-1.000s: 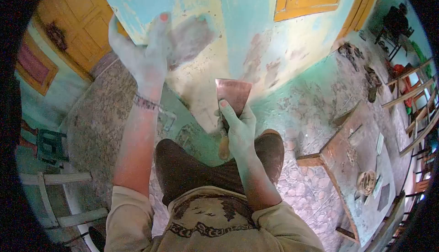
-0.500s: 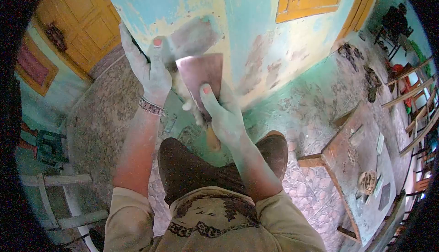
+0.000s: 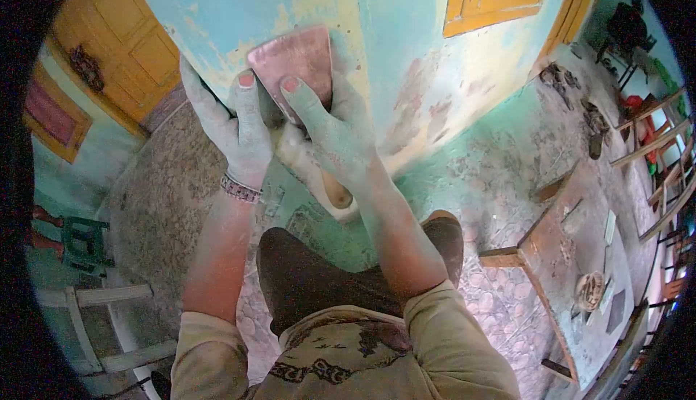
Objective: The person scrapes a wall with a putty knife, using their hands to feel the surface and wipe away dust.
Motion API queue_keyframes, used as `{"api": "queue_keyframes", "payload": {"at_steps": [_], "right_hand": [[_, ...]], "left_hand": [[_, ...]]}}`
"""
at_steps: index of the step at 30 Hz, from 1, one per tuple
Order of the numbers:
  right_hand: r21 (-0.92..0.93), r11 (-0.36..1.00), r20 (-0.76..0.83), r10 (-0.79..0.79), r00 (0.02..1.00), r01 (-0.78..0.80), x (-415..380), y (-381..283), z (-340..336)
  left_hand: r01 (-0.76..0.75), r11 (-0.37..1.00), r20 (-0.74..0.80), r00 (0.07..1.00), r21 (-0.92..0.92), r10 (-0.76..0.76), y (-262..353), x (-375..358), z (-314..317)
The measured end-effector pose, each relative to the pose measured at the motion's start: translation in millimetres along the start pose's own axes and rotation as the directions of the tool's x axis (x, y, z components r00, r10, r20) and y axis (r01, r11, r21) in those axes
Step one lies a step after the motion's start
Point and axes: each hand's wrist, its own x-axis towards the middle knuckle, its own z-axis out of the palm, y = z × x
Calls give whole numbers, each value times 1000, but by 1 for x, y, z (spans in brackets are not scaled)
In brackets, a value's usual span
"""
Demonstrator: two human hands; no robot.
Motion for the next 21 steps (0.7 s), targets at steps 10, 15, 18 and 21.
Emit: {"api": "queue_keyframes", "payload": {"at_steps": [10, 15, 18, 21], "right_hand": [[-5, 998, 51, 55, 997, -55, 1, 6, -9], [28, 995, 61, 96, 993, -98, -6, 8, -3], [71, 989, 47, 126, 991, -129, -6, 4, 3], [97, 985, 53, 137, 989, -142, -6, 4, 7]], "left_hand": [[19, 1000, 0, 1000, -23, -19, 0, 0, 0], [16, 999, -3, 1000, -36, -16, 0, 2, -2], [119, 973, -2, 993, -196, -122, 3, -3, 3], [53, 995, -14, 998, -90, -54, 0, 1, 0]]}}
